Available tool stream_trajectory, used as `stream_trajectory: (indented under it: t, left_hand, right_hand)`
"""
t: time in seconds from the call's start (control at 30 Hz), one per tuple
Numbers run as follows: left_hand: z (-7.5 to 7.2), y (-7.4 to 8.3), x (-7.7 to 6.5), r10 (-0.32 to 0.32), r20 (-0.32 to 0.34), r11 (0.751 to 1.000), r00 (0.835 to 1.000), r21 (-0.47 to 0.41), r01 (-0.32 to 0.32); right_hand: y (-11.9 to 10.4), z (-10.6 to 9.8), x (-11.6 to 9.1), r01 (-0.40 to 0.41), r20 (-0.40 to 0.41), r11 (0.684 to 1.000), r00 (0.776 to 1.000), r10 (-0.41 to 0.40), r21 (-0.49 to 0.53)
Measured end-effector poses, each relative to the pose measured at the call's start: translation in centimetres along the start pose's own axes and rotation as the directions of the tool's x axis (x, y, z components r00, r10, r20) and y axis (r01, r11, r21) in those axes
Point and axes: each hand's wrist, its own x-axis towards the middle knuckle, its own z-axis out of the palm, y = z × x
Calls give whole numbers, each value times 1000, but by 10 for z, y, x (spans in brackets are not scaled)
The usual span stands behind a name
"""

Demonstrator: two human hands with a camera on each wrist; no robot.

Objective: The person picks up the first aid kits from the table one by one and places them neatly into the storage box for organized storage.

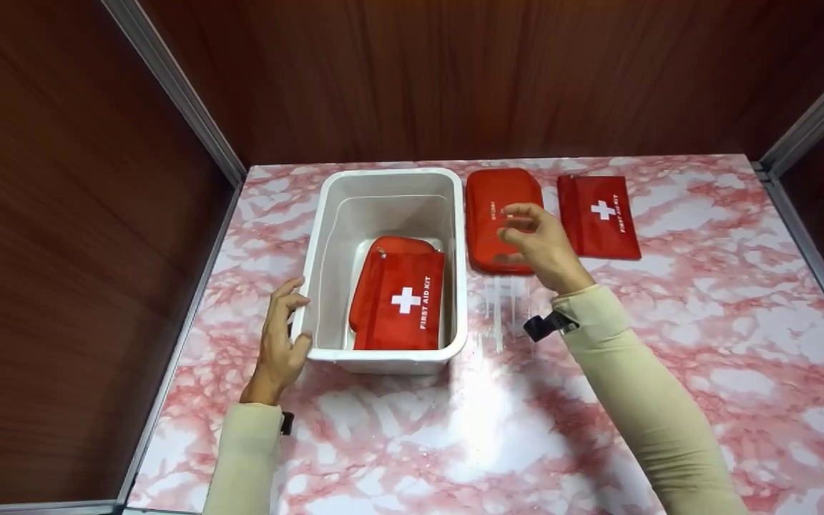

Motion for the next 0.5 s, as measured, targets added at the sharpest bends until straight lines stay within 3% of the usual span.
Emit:
stream_trajectory:
  t: [0.23,0.5]
  left_hand:
    - [2,5,0,-13,-5,1000,1000,3,13]
    - [-3,46,13,-64,6,998,998,4,64]
  right_hand:
    - [5,-15,5,-8,-15,1000,1000,8,-18]
    - [17,-31,11,-9,-32,999,999,8,-48]
